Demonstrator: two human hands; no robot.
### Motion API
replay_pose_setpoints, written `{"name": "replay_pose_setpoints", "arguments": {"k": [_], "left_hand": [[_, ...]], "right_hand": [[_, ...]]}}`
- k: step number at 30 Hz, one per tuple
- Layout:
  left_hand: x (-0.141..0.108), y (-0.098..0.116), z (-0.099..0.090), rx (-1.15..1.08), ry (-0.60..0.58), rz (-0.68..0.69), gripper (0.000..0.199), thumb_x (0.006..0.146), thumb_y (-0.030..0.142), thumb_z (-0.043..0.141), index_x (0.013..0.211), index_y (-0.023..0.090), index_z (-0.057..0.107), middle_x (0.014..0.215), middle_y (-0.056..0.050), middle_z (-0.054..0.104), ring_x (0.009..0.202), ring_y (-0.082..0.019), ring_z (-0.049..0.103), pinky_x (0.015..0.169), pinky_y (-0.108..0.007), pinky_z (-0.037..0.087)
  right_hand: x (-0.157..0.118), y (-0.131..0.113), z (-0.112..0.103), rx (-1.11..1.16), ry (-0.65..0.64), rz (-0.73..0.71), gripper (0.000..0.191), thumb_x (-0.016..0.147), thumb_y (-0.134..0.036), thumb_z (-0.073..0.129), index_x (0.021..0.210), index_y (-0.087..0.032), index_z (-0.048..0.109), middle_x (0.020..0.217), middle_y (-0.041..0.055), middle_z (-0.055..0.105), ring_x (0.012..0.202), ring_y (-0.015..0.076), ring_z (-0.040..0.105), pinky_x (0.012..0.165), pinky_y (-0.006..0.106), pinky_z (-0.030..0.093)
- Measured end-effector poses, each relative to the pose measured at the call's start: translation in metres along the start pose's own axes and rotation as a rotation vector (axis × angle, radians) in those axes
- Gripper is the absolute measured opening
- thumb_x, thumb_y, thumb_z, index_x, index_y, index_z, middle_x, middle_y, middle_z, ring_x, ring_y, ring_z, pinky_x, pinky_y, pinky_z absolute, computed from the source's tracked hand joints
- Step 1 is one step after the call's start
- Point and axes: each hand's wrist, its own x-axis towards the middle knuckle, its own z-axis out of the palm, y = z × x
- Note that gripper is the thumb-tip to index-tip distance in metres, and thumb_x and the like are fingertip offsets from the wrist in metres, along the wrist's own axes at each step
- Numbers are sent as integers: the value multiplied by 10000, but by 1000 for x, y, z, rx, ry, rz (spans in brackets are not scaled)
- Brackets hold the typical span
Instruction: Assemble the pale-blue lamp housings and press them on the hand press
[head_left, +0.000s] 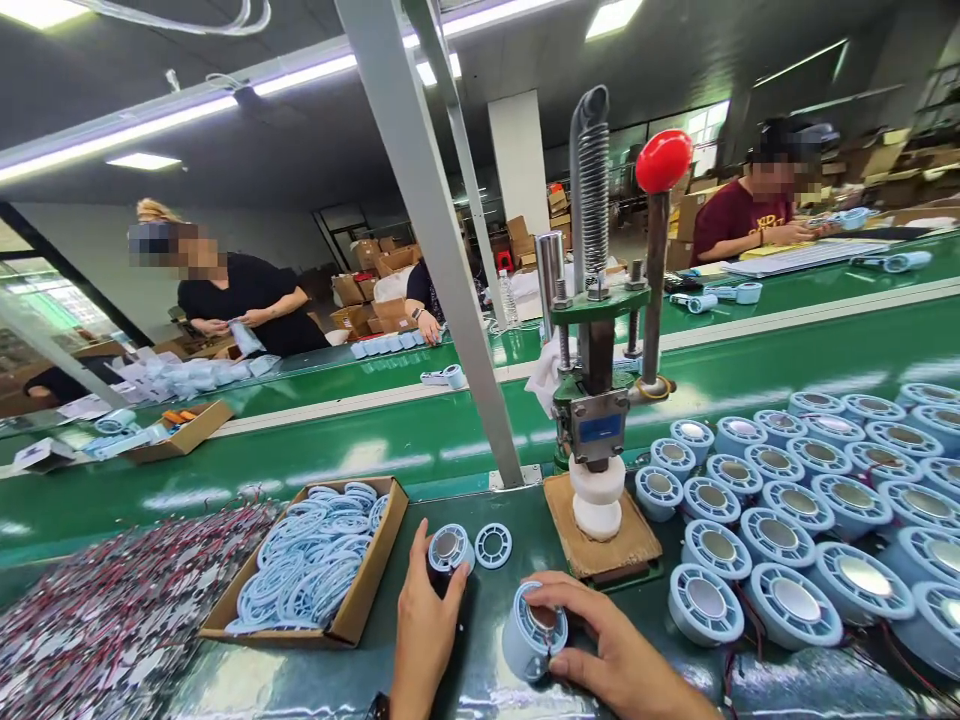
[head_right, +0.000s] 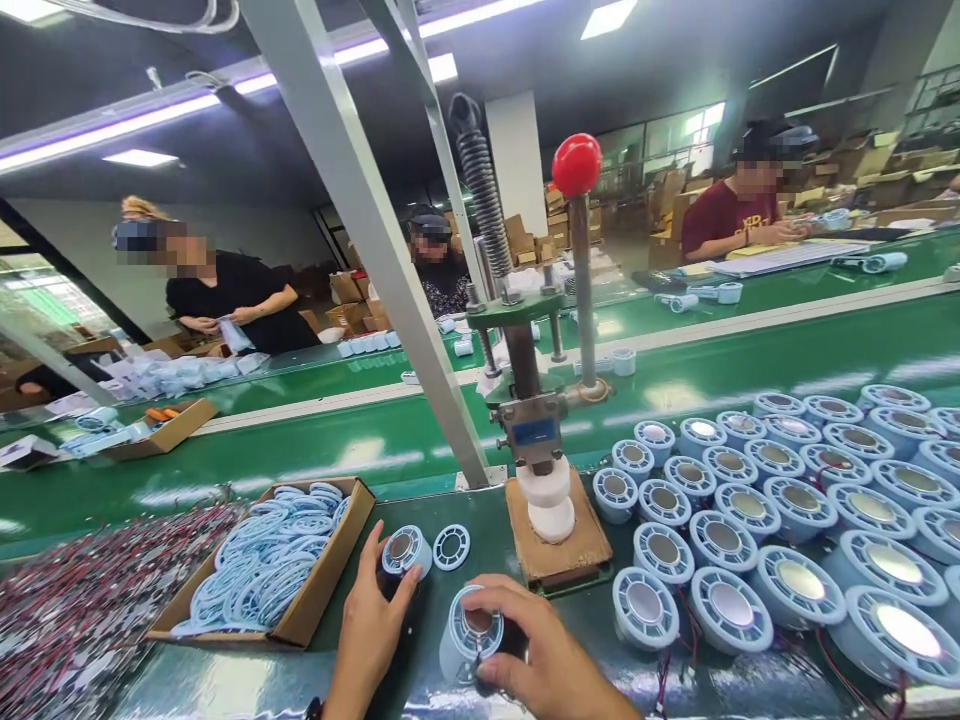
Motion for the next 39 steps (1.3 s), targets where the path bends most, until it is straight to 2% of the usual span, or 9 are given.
{"name": "replay_pose_setpoints", "arguments": {"k": [3,6,8,12,15,19,29,33,39], "left_hand": [[-16,3,0,12,156,6,758,850,502,538,1480,165,285,1496,-172,403,1309,-355,463,1100,-562,379],[-51,7,1,-24,327,23,649,866,499,543,1427,217,380,1441,-150,462,1224,-359,517,1038,-581,424],[-77,11,8,-121,270,89,566,902,462,517,1412,248,395,1366,-128,538,1175,-321,565,1009,-530,460],[-107,16,31,-286,-56,249,619,930,525,458,1477,276,308,1440,-111,509,1280,-295,532,1077,-467,438],[-104,15,40,-282,-227,280,693,912,559,485,1510,286,267,1519,-91,437,1393,-292,421,1149,-461,372],[-92,10,37,-195,-384,304,640,914,408,550,1499,269,328,1519,-86,443,1387,-271,436,1152,-419,382],[-102,23,50,-233,-209,148,685,828,193,610,1466,264,370,1473,-60,508,1346,-253,490,1111,-393,434],[-108,24,54,-214,-160,190,734,814,119,570,1485,284,321,1442,-54,535,1307,-226,527,1089,-369,451],[-111,24,51,-148,-113,318,819,795,119,612,1508,299,252,1387,-57,585,1240,-215,585,1042,-339,499]], "right_hand": [[-8,5,-1,-62,2,28,412,811,-231,651,1223,-225,641,1402,98,515,1336,224,476,1134,360,372],[-10,2,-2,-125,-22,81,435,789,-180,653,1222,-225,645,1411,102,502,1332,226,476,1144,384,361],[-9,1,-1,-180,-19,91,458,774,-142,645,1224,-227,645,1419,102,493,1339,232,464,1149,398,356],[-6,6,6,-287,-16,67,576,718,-49,600,1254,-260,617,1415,74,498,1343,231,451,1151,420,362],[-6,19,11,-333,-13,13,675,681,-23,582,1309,-271,571,1390,65,524,1312,224,479,1133,422,395],[-8,31,13,-379,12,-47,716,692,-27,534,1373,-247,524,1400,76,521,1325,216,480,1134,424,408],[-20,25,6,-415,3,-105,727,738,-14,440,1407,-298,460,1479,12,428,1380,130,420,1164,321,369],[-20,26,5,-437,16,-172,502,901,-216,548,1391,-298,477,1451,28,470,1340,129,470,1124,257,408],[-23,31,6,-507,78,-244,396,927,-288,574,1322,-269,548,1378,54,549,1280,134,540,1069,220,450]]}}
